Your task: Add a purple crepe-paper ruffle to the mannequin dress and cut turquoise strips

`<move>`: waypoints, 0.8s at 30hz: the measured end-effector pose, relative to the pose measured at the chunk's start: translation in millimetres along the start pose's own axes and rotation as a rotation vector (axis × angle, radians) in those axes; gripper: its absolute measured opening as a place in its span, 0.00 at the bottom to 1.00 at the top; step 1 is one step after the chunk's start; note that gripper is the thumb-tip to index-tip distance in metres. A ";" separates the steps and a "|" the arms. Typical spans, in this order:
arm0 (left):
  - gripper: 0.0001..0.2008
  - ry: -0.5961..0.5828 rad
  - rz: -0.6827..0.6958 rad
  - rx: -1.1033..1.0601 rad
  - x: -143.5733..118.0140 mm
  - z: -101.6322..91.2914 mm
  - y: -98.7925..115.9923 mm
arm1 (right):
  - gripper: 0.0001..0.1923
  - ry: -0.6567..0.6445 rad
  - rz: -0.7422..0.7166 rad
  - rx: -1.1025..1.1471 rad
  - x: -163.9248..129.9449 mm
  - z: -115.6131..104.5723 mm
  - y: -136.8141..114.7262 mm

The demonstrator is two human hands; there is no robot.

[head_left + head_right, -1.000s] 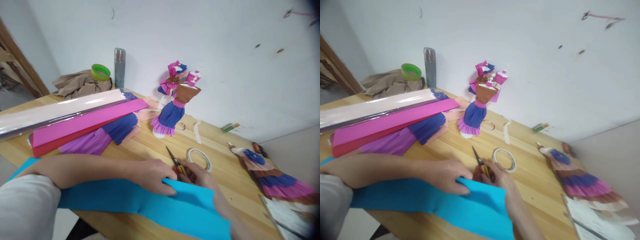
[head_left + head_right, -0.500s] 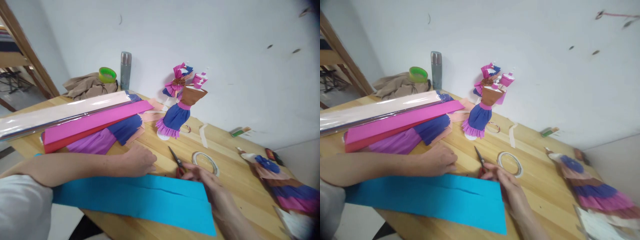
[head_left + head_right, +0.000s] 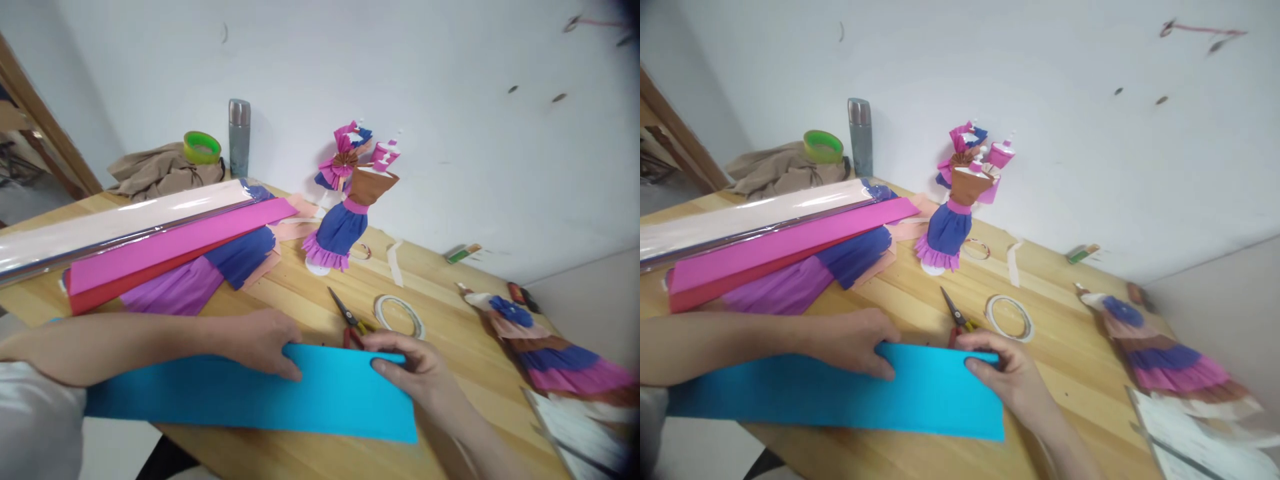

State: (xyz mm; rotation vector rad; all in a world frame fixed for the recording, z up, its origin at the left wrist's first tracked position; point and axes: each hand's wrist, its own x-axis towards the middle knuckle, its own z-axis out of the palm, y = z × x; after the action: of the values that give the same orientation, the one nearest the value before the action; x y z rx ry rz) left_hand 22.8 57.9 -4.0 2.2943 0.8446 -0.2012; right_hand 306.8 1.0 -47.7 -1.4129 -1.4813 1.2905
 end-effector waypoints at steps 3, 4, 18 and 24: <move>0.07 -0.130 -0.034 -0.108 -8.9 -13.8 3.2 | 0.17 0.095 -0.005 0.047 4.2 4.2 0.2; 0.06 -0.136 -0.049 -0.104 -11.9 -19.2 5.1 | 0.17 0.107 0.002 0.066 5.5 6.2 0.0; 0.10 -0.089 -0.011 0.035 22.7 -79.1 -9.5 | 0.20 0.353 -0.066 0.237 16.8 14.7 2.3; 0.10 -0.025 0.171 -0.045 69.1 -51.7 1.5 | 0.17 0.415 -0.136 0.084 21.4 11.4 7.1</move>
State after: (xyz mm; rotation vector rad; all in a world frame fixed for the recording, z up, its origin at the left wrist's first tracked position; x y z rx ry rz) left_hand 73.2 126.2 11.6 2.3028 0.6303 -0.1337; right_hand 294.6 19.1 -60.5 -1.3967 -1.2043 0.8977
